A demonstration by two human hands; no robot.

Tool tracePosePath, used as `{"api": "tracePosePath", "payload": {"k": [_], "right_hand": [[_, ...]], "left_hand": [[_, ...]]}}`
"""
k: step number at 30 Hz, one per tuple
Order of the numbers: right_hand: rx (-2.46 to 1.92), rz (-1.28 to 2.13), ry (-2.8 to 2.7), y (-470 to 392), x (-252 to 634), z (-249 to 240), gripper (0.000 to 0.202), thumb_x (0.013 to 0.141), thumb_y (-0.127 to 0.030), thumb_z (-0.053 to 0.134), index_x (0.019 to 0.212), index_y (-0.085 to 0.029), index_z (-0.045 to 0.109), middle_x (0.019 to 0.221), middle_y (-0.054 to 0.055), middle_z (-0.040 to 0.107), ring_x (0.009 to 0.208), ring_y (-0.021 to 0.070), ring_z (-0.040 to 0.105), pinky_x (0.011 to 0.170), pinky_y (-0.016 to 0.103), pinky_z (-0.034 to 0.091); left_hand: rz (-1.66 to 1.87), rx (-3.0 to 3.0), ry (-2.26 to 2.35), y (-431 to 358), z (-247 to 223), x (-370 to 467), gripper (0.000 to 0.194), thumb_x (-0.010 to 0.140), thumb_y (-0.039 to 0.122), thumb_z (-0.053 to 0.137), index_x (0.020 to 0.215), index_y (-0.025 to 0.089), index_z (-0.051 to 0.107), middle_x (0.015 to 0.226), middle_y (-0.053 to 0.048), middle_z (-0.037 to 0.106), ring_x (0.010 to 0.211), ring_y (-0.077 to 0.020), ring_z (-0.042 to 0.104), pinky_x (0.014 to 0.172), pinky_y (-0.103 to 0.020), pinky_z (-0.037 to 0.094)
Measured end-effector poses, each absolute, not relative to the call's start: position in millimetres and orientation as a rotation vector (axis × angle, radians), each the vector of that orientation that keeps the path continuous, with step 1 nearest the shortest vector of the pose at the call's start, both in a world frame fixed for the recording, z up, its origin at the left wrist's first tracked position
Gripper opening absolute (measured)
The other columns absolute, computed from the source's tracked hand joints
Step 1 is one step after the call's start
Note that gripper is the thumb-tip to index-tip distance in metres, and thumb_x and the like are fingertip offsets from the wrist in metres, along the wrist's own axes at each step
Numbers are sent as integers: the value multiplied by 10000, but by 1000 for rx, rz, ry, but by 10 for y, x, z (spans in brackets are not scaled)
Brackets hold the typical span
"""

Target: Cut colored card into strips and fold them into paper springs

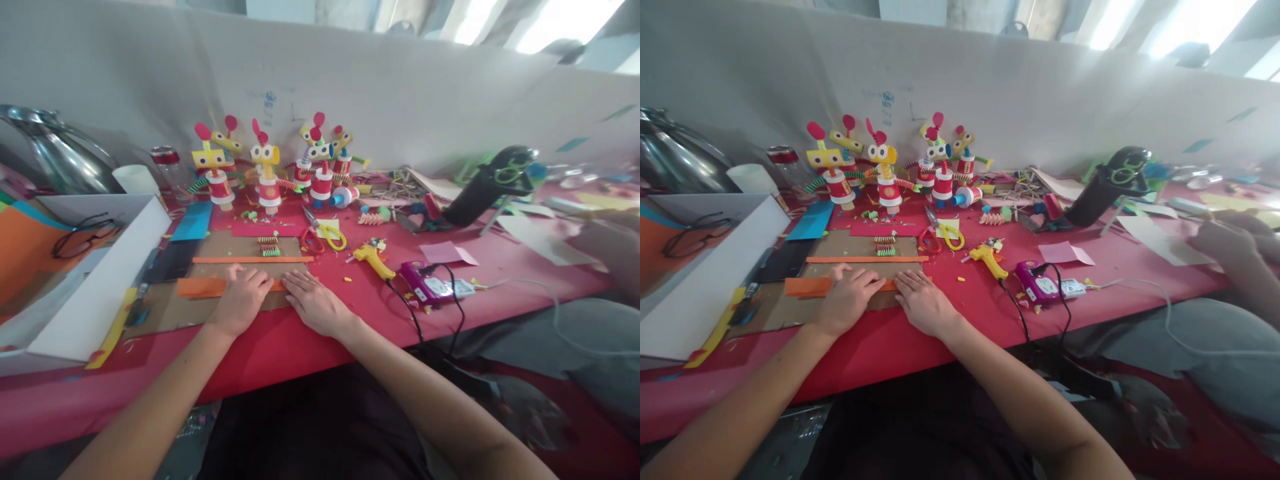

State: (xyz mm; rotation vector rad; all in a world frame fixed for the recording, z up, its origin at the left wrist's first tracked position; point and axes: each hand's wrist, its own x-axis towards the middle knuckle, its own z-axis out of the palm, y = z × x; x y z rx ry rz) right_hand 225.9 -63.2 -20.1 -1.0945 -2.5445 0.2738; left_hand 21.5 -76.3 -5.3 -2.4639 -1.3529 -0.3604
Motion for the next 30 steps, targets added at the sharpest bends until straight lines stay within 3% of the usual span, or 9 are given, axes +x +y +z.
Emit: {"api": "tracePosePath", "payload": {"k": [8,17,22,30], "right_hand": [[-1070,270,-2561,-665,2259,-176,437,985,-307,384,1394,-201,495,1486,61,432,1397,237,355,1178,455,254],[-1074,279,-2572,-671,2259,-173,442,985,-299,380,1402,-197,483,1478,44,444,1403,229,343,1187,447,235],[-1067,277,-2571,-667,2261,-183,441,982,-291,388,1400,-185,486,1475,54,445,1405,224,339,1187,445,239],[-1059,275,-2559,-660,2259,-207,442,977,-283,396,1401,-197,485,1465,60,459,1405,217,340,1184,448,250]], "left_hand": [[-359,-2339,-1291,-819,-33,9,290,928,88,391,934,176,668,761,-26,660,776,-203,591,924,-500,286],[-419,-2375,-1301,-878,-31,-263,377,945,73,302,948,197,658,815,-16,699,770,-182,628,930,-490,280],[-429,-2351,-1421,-946,-31,-469,358,936,101,335,967,232,667,896,-28,721,892,-213,641,967,-501,256],[-439,-2228,-1586,-984,-102,-795,306,934,174,383,939,260,677,999,-31,722,922,-227,629,976,-518,236]]}}
